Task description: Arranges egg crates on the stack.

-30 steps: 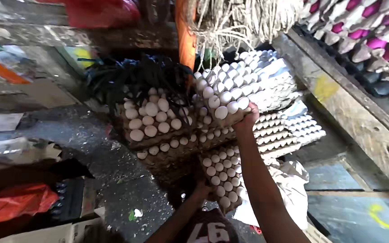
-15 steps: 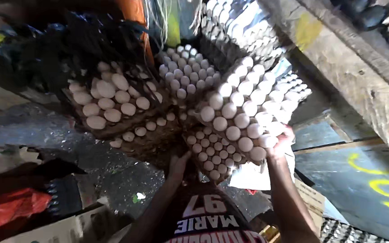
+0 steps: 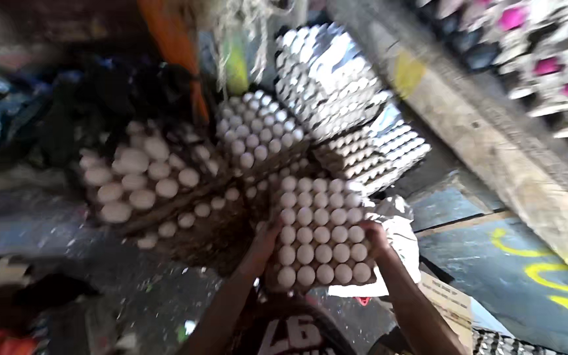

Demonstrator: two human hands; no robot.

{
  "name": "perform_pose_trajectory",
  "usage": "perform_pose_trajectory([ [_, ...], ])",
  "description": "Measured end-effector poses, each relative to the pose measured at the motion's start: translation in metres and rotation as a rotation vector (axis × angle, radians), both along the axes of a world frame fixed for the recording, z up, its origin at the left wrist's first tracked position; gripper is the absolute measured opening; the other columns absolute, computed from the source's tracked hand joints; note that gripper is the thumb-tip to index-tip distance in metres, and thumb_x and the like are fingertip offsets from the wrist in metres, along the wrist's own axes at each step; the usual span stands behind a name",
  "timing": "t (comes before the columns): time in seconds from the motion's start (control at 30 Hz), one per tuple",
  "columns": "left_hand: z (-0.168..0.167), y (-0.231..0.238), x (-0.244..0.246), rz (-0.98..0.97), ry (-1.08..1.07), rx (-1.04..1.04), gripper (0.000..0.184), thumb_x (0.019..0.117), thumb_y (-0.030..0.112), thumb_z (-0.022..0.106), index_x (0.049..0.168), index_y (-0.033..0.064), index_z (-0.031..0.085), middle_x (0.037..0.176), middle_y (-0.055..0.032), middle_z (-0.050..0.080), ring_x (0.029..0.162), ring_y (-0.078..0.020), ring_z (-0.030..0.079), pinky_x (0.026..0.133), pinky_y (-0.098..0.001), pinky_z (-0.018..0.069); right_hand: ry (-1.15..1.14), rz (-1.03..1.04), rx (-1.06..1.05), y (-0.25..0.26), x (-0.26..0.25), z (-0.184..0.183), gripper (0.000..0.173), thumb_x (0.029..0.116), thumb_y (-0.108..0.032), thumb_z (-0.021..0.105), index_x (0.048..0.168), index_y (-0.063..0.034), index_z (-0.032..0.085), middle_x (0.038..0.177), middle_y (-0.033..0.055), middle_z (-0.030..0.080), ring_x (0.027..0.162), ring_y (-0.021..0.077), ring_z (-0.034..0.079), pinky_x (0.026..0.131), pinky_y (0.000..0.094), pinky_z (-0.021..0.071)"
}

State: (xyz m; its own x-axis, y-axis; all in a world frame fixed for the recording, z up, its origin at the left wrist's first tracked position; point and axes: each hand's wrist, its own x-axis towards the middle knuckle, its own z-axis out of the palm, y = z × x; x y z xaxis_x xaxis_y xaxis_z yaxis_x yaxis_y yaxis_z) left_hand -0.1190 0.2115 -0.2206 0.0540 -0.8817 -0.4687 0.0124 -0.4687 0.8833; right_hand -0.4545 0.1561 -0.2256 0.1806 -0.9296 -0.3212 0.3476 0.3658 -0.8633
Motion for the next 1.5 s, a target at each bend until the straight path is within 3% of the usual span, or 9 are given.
perform_pose_trajectory([
  [0.1,-0.003,0.025,-0.001,0.039,-0.053,-0.021,0.059,0.1046,0.049,0.052,0.154,0.0190,0.045,0.151,-0.0071,0.053,0.136,-0.0182,0.053,0.112,-0.0458,0.0459,0.255,0.149,0.085,-0.034,-0.001,0.013,0.024,0.0971,-0.022,0.058,0.112,-0.0052,0.066,0.093,0.0074,0.072,0.085,0.0166,0.069,0.075,0.0376,0.0595],
  [0.23,-0.008,0.050,-0.005,0.029,-0.129,0.009,0.046,0.1008,0.043,0.063,0.127,0.0054,0.067,0.116,-0.0140,0.071,0.106,-0.0235,0.068,0.095,-0.0488,0.0552,0.782,0.369,-0.023,-0.081,0.014,0.026,0.041,0.0996,-0.031,0.064,0.134,-0.0079,0.064,0.127,0.0102,0.068,0.116,0.0188,0.064,0.102,0.0412,0.0522],
  [0.67,-0.050,0.043,0.014,-0.245,-0.570,0.041,0.065,0.0923,0.073,0.054,0.101,0.0132,0.077,0.092,-0.0113,0.074,0.091,-0.0301,0.071,0.085,-0.0618,0.0551,1.254,0.419,-0.188,-0.102,0.039,-0.010,0.043,0.1015,-0.048,0.051,0.127,-0.0207,0.072,0.140,0.0113,0.062,0.131,0.0269,0.057,0.110,0.0540,0.0460],
  [0.77,-0.058,0.044,0.018,-0.179,-0.530,0.114,0.071,0.0886,0.072,0.062,0.117,0.0070,0.072,0.106,-0.0160,0.073,0.103,-0.0324,0.070,0.093,-0.0601,0.0540,1.401,0.445,-0.239,-0.103,0.040,0.009,0.040,0.0964,-0.052,0.055,0.125,-0.0297,0.073,0.153,0.0135,0.049,0.141,0.0365,0.043,0.111,0.0638,0.0376],
  [0.87,-0.086,0.051,0.015,-0.008,-0.062,0.172,0.082,0.0928,0.050,0.072,0.153,0.0068,0.038,0.138,-0.0162,0.061,0.124,-0.0258,0.061,0.103,-0.0474,0.0532,1.339,0.318,-0.263,-0.098,0.033,0.008,0.040,0.0978,-0.048,0.055,0.131,-0.0292,0.070,0.145,0.0093,0.059,0.136,0.0342,0.051,0.110,0.0622,0.0412],
  [0.97,-0.100,0.051,0.009,0.082,0.286,0.132,0.077,0.0932,0.042,0.074,0.153,0.0094,0.039,0.130,-0.0142,0.065,0.113,-0.0251,0.067,0.094,-0.0452,0.0587,1.132,-0.107,-0.267,-0.069,0.020,-0.011,0.043,0.0973,-0.044,0.060,0.132,-0.0193,0.069,0.129,0.0085,0.067,0.119,0.0230,0.064,0.104,0.0476,0.0524],
  [1.13,-0.087,0.042,0.018,0.023,0.318,0.161,0.069,0.0908,0.035,0.078,0.145,0.0040,0.048,0.121,-0.0141,0.069,0.106,-0.0238,0.069,0.092,-0.0423,0.0598,0.787,-0.683,-0.115,0.034,0.020,-0.041,0.055,0.0964,-0.027,0.067,0.143,-0.0008,0.052,0.136,0.0188,0.059,0.121,0.0243,0.061,0.101,0.0402,0.0545],
  [1.33,-0.097,0.028,0.031,-0.084,0.467,0.267,0.051,0.0915,0.022,0.076,0.133,-0.0013,0.056,0.118,-0.0153,0.069,0.106,-0.0262,0.068,0.092,-0.0453,0.0584,0.491,-0.563,0.399,0.132,0.075,-0.054,0.063,0.1025,-0.047,0.055,0.153,-0.0128,0.040,0.142,0.0164,0.057,0.121,0.0322,0.063,0.091,0.0544,0.0570],
  [1.5,-0.094,0.024,0.030,-0.110,0.471,0.285,0.044,0.0952,0.018,0.072,0.131,-0.0026,0.057,0.117,-0.0139,0.069,0.106,-0.0234,0.068,0.093,-0.0420,0.0578,0.236,-0.531,0.455,0.156,0.114,-0.050,0.058,0.1076,-0.050,0.043,0.154,-0.0152,0.043,0.139,0.0125,0.063,0.121,0.0299,0.065,0.093,0.0525,0.0590],
])
